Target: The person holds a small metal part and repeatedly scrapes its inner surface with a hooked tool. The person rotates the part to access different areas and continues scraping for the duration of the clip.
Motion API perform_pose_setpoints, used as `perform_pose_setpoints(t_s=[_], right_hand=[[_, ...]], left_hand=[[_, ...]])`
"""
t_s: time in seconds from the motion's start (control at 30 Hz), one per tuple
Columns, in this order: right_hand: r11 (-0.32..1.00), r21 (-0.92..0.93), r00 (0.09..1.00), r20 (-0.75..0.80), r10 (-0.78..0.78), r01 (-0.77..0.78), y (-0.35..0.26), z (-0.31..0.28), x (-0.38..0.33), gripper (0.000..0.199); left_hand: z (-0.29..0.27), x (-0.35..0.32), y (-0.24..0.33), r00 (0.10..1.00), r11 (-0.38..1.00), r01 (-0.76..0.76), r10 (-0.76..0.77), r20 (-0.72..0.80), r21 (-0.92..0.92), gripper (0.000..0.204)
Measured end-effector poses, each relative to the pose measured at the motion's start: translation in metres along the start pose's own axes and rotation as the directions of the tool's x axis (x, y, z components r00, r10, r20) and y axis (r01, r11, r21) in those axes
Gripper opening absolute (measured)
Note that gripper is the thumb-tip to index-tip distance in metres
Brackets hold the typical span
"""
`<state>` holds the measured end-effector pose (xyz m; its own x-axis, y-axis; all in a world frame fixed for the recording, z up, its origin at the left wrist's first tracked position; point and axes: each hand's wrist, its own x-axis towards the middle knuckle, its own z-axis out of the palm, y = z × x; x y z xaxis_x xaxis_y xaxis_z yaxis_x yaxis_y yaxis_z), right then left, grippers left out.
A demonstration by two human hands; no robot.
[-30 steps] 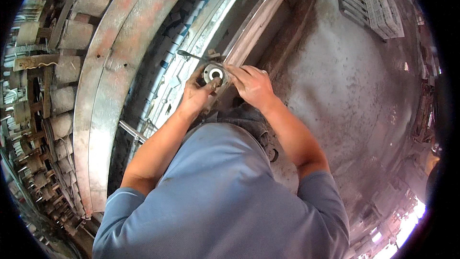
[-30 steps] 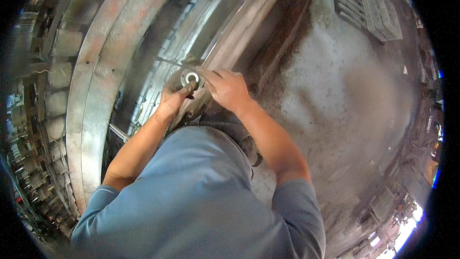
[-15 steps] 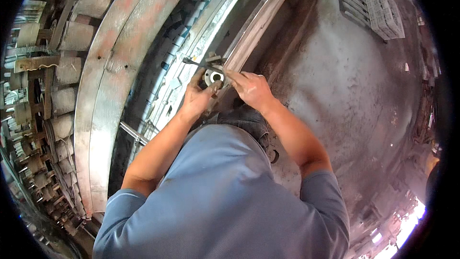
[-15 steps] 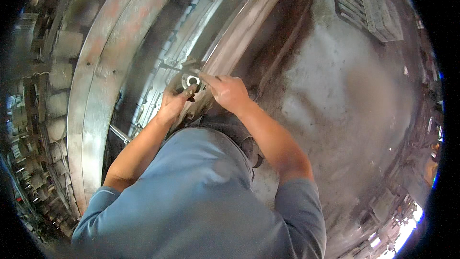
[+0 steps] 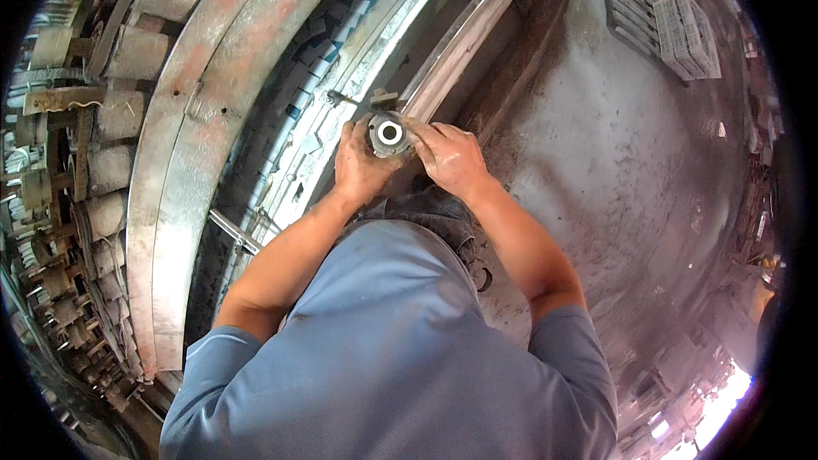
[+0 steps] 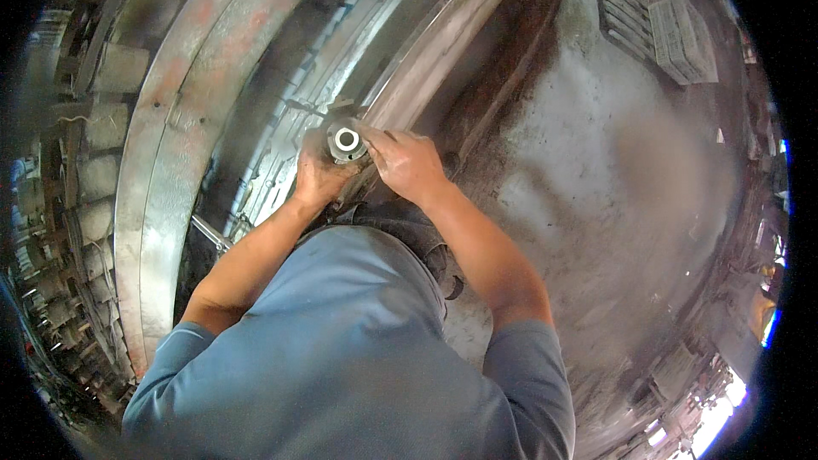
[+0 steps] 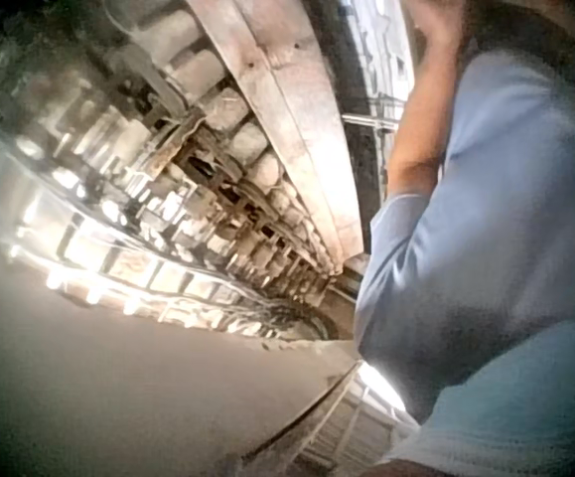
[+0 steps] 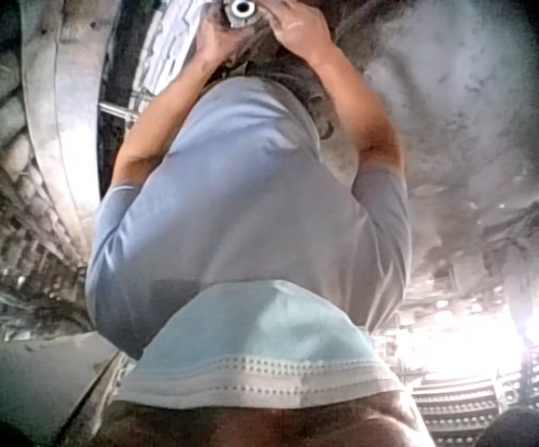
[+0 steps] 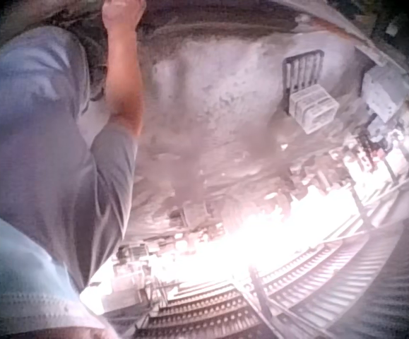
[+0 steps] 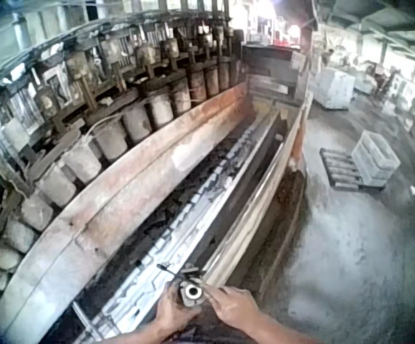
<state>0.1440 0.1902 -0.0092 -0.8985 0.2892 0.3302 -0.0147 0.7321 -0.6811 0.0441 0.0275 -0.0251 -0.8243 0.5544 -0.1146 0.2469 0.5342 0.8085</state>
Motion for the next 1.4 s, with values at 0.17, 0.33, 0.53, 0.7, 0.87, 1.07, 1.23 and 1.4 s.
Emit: perform_pose_setpoints(t_s=[0.17, 0.33, 0.53, 0.7, 0.87, 1.07, 1.23, 1.4], right_hand=[[0.988, 0.059, 0.97, -0.207, -0.13, 0.145, -0.022, -0.025, 0.009, 0.045], [0.988, -0.14, 0.993, 0.11, -0.046, 0.061, 0.006, 0.003, -0.006, 0.049], [0.97, -0.093, 0.961, -0.142, -0.237, 0.225, -0.009, -0.012, 0.002, 0.048], [0.969, -0.241, 0.996, 0.085, -0.035, 0.055, -0.006, -0.006, -0.002, 0.057], [0.986, -0.151, 0.998, 0.014, -0.069, 0.07, -0.006, -0.001, -0.008, 0.058], [0.991, -0.119, 0.998, -0.005, -0.058, 0.057, -0.012, -0.008, 0.003, 0.06], [0.971, -0.239, 0.991, 0.131, 0.009, 0.023, -0.002, 0.001, -0.006, 0.055], [0.986, -0.155, 0.998, 0.021, -0.055, 0.057, -0.019, -0.009, 0.002, 0.058]], left_hand=[[-0.002, -0.005, 0.0, 0.997, 0.997, -0.072, 0.073, -0.035, 0.041, 0.073], [0.001, -0.007, -0.006, 0.999, 0.999, 0.032, -0.032, -0.002, 0.006, 0.066], [0.006, 0.001, -0.017, 1.0, 1.0, 0.019, -0.02, 0.02, 0.023, 0.072], [0.001, -0.003, 0.001, 0.998, 0.988, -0.052, 0.056, -0.026, 0.149, 0.077], [-0.001, -0.001, -0.001, 0.996, 0.994, -0.078, 0.08, -0.027, 0.071, 0.068], [-0.003, 0.001, -0.001, 0.997, 0.982, -0.071, 0.073, -0.005, 0.177, 0.073], [0.0, 0.003, -0.003, 0.999, 0.985, -0.037, 0.041, -0.021, 0.169, 0.077], [0.0, -0.006, -0.004, 0.998, 0.995, -0.052, 0.054, -0.029, 0.09, 0.076]])
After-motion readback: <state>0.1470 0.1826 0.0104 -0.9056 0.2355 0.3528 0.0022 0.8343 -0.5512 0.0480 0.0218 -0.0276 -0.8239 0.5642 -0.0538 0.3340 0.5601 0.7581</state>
